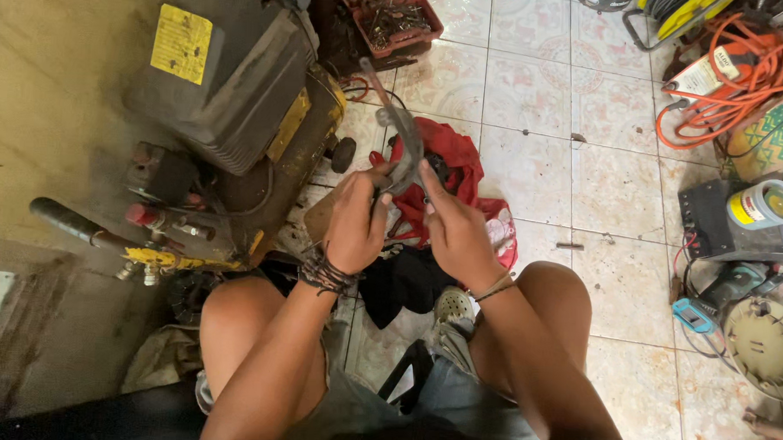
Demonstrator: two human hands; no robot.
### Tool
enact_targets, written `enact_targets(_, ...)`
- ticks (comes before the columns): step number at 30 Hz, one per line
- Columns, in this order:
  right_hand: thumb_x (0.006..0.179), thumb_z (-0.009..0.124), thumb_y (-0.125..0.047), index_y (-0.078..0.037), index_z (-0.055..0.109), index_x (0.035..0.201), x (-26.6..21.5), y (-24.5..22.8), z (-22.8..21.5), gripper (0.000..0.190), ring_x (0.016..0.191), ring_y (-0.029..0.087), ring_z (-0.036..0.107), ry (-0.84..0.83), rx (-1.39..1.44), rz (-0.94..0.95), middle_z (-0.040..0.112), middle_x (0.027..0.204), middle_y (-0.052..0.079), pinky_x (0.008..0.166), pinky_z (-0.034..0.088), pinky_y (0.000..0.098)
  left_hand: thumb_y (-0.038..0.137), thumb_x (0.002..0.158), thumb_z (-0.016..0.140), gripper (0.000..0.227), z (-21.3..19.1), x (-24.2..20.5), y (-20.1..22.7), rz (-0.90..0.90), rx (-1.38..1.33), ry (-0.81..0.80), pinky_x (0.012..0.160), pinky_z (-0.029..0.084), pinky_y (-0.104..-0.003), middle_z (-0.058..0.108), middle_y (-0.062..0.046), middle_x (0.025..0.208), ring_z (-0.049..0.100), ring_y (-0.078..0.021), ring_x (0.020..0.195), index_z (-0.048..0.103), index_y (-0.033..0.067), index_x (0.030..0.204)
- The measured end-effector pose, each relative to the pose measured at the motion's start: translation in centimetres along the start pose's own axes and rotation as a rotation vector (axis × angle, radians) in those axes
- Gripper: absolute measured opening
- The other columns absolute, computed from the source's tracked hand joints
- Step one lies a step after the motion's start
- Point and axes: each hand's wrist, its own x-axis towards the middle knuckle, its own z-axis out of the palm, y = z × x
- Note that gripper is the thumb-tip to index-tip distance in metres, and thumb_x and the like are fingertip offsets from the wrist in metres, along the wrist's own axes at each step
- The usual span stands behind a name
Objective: The person sits on the floor and uses a metal file to smooth the edges of a small metal part. They hold the part in their left hand and file it with their right hand, repeatedly turning the part to work on different sides.
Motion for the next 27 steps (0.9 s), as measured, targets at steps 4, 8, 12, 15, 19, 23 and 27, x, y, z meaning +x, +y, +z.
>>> enact_targets(4,0.098,0.051,0.001,-0.011,0.051,0.154,0.3,-0.9,-0.4,0.057,0.063,0.027,0.069,-0.006,0.088,0.027,0.073,0.075,0.013,0.065,0.057,0.0385,0.000,0.104,0.049,0.009,-0.2,-0.8,-2.3,-0.019,0.010,0.003,0.074,0.058,-0.051,0.063,-0.022,0.098,0.065,-0.0469,0.089,0.056,0.0021,0.109)
enact_targets(8,0.105,0.042,-0.001,-0.008,0.033,0.161,0.2,-0.4,-0.5,0.057,0.063,0.022,0.064,0.177,0.230,0.240,0.069,0.081,0.015,0.059,0.053,0.0326,0.003,0.108,0.044,0.010,1.1,-1.3,-6.8,-0.206,-0.475,0.055,0.064,0.048,-0.032,0.049,-0.003,0.080,0.053,-0.0158,0.071,0.051,0.0078,0.101)
enact_targets(12,0.105,0.038,-0.001,-0.004,0.007,0.165,1.0,-0.5,-0.4,0.068,0.060,0.018,0.061,0.277,0.574,0.406,0.067,0.090,0.019,0.053,0.055,0.0285,0.002,0.104,0.050,0.008,2.3,-0.6,-6.8,-0.344,-0.975,0.110,0.064,0.037,-0.021,0.031,0.011,0.086,0.044,-0.0015,0.072,0.046,0.0088,0.106)
enact_targets(15,0.102,0.043,-0.008,-0.003,0.050,0.146,0.7,2.2,0.4,0.045,0.072,0.020,0.070,0.267,0.942,0.631,0.072,0.094,0.018,0.056,0.061,0.0299,0.003,0.103,0.057,0.011,3.7,-1.0,-8.2,-0.337,-1.092,0.102,0.062,0.038,-0.018,0.029,0.014,0.085,0.046,0.0004,0.070,0.049,0.0101,0.106)
enact_targets(19,0.101,0.052,-0.020,-0.007,0.057,0.127,1.8,0.5,0.4,0.029,0.054,0.008,0.043,0.296,1.101,0.788,0.046,0.079,0.002,0.039,0.036,0.0196,0.007,0.102,0.062,0.011,4.3,-1.3,-6.5,-0.340,-0.982,0.025,0.084,0.047,-0.025,0.061,0.005,0.097,0.058,-0.0049,0.092,0.053,0.0125,0.106)
enact_targets(23,0.101,0.067,-0.037,-0.011,0.049,0.095,1.9,1.3,1.2,0.033,0.045,0.005,0.034,0.383,1.080,0.902,0.036,0.072,-0.003,0.034,0.026,0.0189,0.004,0.101,0.062,0.012,4.0,-1.8,-5.8,-0.330,-0.654,-0.132,0.090,0.047,-0.035,0.063,-0.003,0.098,0.057,-0.0129,0.099,0.060,0.0093,0.112)
enact_targets(27,0.097,0.074,-0.044,-0.013,0.049,0.096,0.7,5.2,3.3,0.041,0.046,0.006,0.037,0.287,1.077,0.973,0.038,0.073,-0.003,0.034,0.025,0.0198,0.008,0.098,0.067,0.016,4.1,-3.2,-7.4,-0.357,-0.387,-0.199,0.085,0.052,-0.037,0.067,-0.006,0.093,0.063,-0.0183,0.092,0.067,0.0115,0.113)
